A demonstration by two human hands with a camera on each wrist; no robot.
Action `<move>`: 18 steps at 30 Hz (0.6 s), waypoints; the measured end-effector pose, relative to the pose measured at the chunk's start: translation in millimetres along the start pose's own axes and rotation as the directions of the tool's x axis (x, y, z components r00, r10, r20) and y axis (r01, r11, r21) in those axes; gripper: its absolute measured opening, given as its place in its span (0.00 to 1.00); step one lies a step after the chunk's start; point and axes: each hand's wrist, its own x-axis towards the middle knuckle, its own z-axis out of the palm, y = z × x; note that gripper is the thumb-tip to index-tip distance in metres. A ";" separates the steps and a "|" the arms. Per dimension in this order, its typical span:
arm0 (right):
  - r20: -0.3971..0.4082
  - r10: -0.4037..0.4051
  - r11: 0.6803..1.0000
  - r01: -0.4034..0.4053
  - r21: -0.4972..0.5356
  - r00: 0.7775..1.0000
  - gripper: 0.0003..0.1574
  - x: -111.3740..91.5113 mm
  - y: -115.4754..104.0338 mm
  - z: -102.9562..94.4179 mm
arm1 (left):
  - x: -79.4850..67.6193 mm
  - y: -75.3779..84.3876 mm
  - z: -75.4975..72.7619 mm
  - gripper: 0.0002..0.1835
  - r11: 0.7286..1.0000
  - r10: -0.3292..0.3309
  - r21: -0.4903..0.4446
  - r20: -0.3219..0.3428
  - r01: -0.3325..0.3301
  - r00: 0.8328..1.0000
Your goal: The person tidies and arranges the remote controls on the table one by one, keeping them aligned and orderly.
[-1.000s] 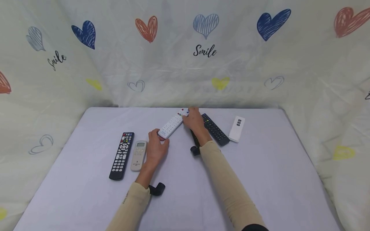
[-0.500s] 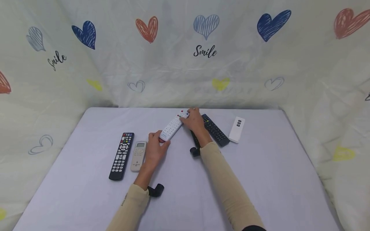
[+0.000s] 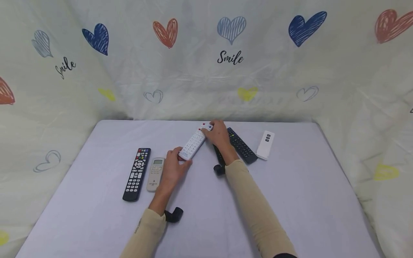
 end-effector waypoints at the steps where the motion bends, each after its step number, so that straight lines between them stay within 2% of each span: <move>1: -0.004 -0.005 1.000 0.005 0.008 1.000 0.33 0.3 0.0 -0.2 | -0.9 0.6 -0.4 0.33 1.000 0.004 -0.004 -0.001 -0.004 1.000; 8: -0.022 -0.003 0.995 0.005 0.102 1.000 0.34 -2.7 -4.5 -2.7 | -7.7 3.0 -0.6 0.33 0.998 0.026 -0.050 -0.020 -0.027 0.999; 18: -0.015 0.040 0.962 -0.035 0.270 0.999 0.32 -9.5 -4.4 -1.0 | -13.1 3.2 2.0 0.37 0.998 0.015 -0.064 -0.023 -0.017 1.000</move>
